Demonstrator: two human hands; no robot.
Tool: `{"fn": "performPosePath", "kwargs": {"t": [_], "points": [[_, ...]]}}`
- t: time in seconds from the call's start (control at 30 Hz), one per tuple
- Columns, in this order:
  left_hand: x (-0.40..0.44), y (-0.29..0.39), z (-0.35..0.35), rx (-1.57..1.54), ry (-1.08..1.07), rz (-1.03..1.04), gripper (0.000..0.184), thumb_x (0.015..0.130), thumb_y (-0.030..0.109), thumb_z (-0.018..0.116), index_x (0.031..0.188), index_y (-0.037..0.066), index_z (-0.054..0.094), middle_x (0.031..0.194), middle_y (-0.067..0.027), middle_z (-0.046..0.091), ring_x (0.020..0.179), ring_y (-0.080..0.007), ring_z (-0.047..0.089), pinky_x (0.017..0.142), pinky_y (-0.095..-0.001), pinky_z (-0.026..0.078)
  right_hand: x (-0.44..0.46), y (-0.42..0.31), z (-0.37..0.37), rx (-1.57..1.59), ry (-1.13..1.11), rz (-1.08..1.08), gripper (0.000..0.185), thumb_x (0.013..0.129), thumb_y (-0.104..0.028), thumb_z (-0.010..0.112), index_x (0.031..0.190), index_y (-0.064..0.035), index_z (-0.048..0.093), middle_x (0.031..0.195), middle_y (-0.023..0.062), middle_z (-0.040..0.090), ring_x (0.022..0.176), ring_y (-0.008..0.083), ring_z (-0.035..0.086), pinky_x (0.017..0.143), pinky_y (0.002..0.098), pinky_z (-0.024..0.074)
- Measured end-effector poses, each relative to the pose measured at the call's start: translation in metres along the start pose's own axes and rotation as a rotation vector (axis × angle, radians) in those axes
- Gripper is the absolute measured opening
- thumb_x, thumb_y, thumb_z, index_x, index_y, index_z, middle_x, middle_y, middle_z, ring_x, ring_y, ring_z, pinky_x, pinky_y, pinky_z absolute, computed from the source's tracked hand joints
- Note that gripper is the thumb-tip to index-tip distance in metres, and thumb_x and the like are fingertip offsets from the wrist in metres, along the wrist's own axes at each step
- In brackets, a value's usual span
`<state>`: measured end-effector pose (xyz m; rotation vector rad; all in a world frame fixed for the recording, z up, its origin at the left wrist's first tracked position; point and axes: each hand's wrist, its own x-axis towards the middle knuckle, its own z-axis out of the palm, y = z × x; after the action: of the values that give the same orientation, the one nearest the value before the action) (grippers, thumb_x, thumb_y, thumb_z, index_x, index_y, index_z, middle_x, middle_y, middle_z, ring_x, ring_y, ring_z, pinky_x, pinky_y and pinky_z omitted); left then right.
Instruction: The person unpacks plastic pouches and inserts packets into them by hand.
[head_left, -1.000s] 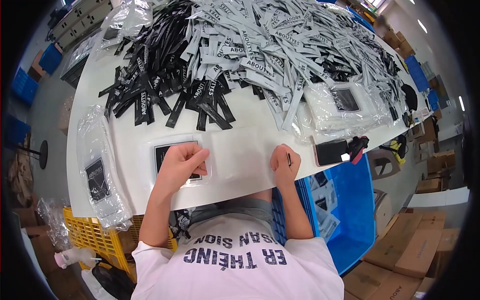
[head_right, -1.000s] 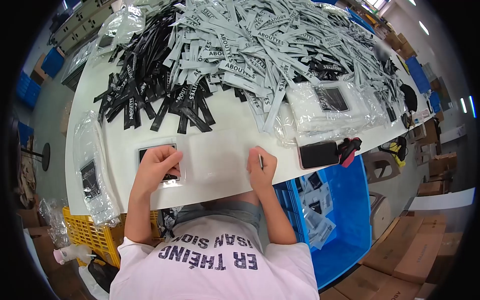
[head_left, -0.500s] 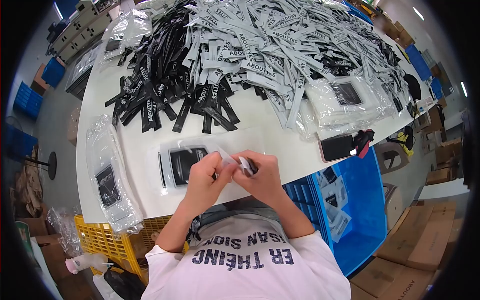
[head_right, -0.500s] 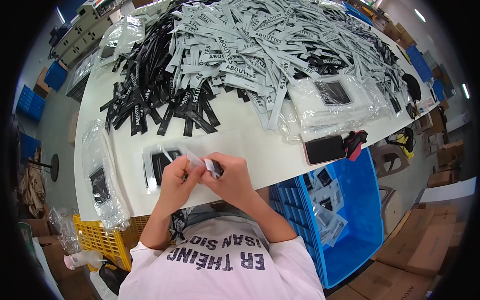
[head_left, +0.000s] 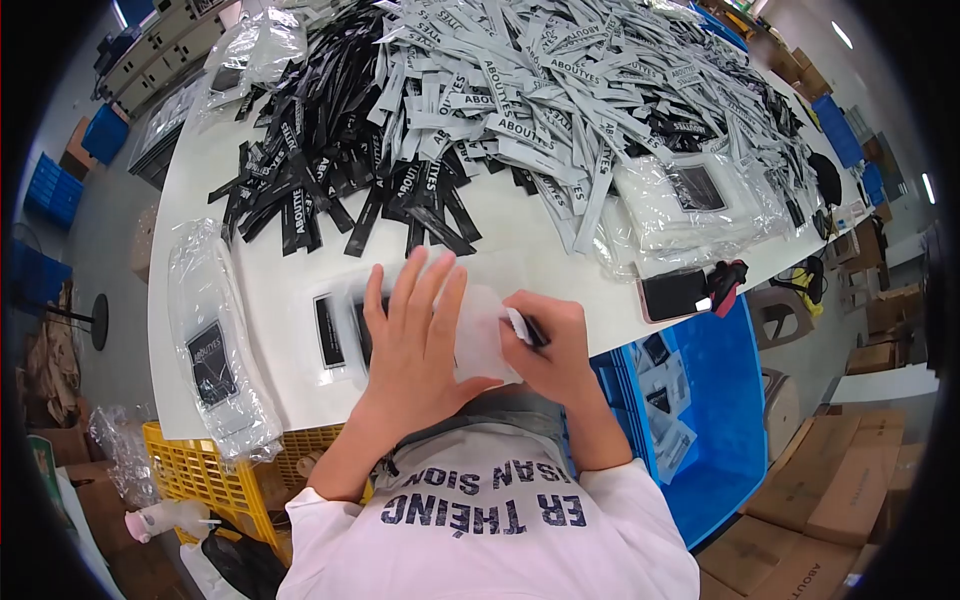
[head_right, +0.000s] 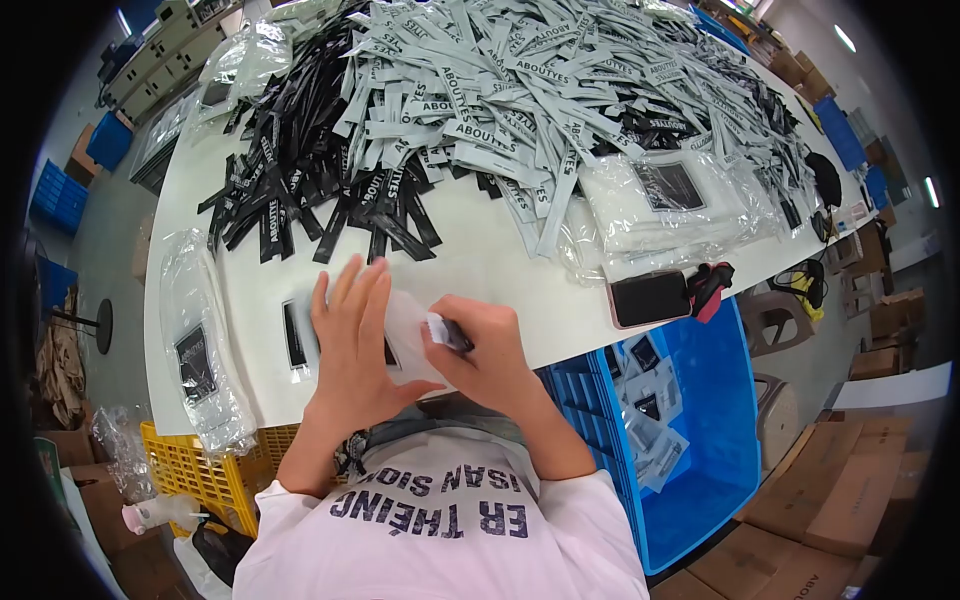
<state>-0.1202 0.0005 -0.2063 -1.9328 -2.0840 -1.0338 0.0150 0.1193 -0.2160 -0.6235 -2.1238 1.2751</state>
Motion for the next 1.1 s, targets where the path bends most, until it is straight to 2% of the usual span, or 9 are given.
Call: {"fn": "performPosePath", "kwargs": {"t": [0.1,0.2,0.3,0.4,0.53,0.7,0.8,0.9,1.1], "points": [[0.001,-0.007,0.002,-0.086,-0.045,-0.023,0.112,0.044,0.024,0.088,0.137,0.0,0.03,0.128,-0.0195,0.041,0.122,-0.0378,0.04,0.107,-0.0567,0.023,0.014,-0.015,-0.002,-0.119,0.215,-0.304,0.016,0.086,-0.013,0.059,0.078,0.0014,0.06,0.069,0.0096,0.057,0.063,0.0117,0.054,0.058,0.0259,0.0411],[0.001,-0.012,-0.001,-0.167,-0.054,-0.076,0.108,0.049,0.026,0.087,0.138,0.001,0.03,0.123,-0.0168,0.044,0.117,-0.0349,0.042,0.106,-0.0569,0.023,-0.002,-0.008,-0.018,0.227,0.501,-0.003,0.03,0.092,-0.023,0.055,0.075,0.0013,0.059,0.077,0.0114,0.058,0.074,0.0153,0.056,0.065,0.0284,0.0419],[0.0,-0.015,0.001,-0.163,-0.07,-0.084,0.108,0.045,0.022,0.089,0.136,0.0,0.033,0.126,-0.0192,0.043,0.117,-0.0377,0.042,0.106,-0.0511,0.028,-0.008,-0.011,-0.014,0.123,0.717,-0.273,0.028,0.092,-0.023,0.055,0.077,-0.0001,0.06,0.079,0.0112,0.06,0.073,0.0188,0.057,0.067,0.0291,0.043],[0.002,-0.015,0.003,-0.175,-0.064,-0.075,0.107,0.046,0.023,0.089,0.135,0.0,0.034,0.125,-0.0193,0.043,0.116,-0.0378,0.042,0.103,-0.0492,0.03,-0.009,-0.021,-0.013,-0.331,0.769,-0.502,0.026,0.091,-0.024,0.058,0.08,-0.0012,0.061,0.078,0.012,0.061,0.07,0.0209,0.057,0.066,0.0291,0.044],[0.001,-0.016,0.002,-0.225,-0.05,-0.107,0.107,0.046,0.023,0.089,0.136,0.0,0.034,0.124,-0.0193,0.044,0.113,-0.0376,0.043,0.099,-0.047,0.033,-0.018,-0.03,-0.015,-0.26,0.441,-0.534,0.009,0.082,-0.009,0.066,0.086,-0.0018,0.063,0.083,0.0127,0.063,0.073,0.0225,0.062,0.067,0.0271,0.0471],[0.001,-0.009,-0.005,-0.178,-0.058,-0.062,0.105,0.048,0.023,0.087,0.136,0.001,0.035,0.124,-0.0183,0.044,0.11,-0.0358,0.043,0.095,-0.0451,0.033,-0.008,-0.006,-0.022,0.378,-0.048,-0.004,0.044,0.072,0.01,0.067,0.112,0.0011,0.053,0.093,0.0105,0.064,0.087,0.0168,0.064,0.077,0.0266,0.0499],[-0.001,-0.007,-0.002,-0.123,-0.039,-0.013,0.104,0.05,0.025,0.086,0.137,0.002,0.034,0.119,-0.0154,0.044,0.107,-0.0323,0.043,0.091,-0.0459,0.03,-0.002,-0.003,-0.015,0.331,-0.043,0.069,0.052,0.07,0.009,0.072,0.116,0.0008,0.051,0.099,0.0104,0.062,0.087,0.0154,0.062,0.076,0.0267,0.0498],[-0.001,-0.006,-0.002,-0.112,-0.042,-0.059,0.104,0.05,0.025,0.086,0.137,0.003,0.034,0.118,-0.0149,0.044,0.106,-0.0314,0.044,0.09,-0.0452,0.029,0.004,0.0,0.003,0.154,0.251,-0.026,0.065,0.065,0.006,0.08,0.121,0.0002,0.047,0.102,0.008,0.059,0.08,0.0121,0.059,0.068,0.0262,0.0503],[0.0,-0.004,0.001,-0.08,-0.02,-0.124,0.106,0.049,0.025,0.087,0.137,0.001,0.034,0.121,-0.0165,0.044,0.111,-0.0326,0.042,0.093,-0.0437,0.029,0.006,0.005,0.008,-0.139,0.315,-0.332,0.033,0.071,0.001,0.076,0.101,0.0009,0.064,0.101,0.0113,0.059,0.077,0.0162,0.059,0.062,0.0231,0.0484]]}}
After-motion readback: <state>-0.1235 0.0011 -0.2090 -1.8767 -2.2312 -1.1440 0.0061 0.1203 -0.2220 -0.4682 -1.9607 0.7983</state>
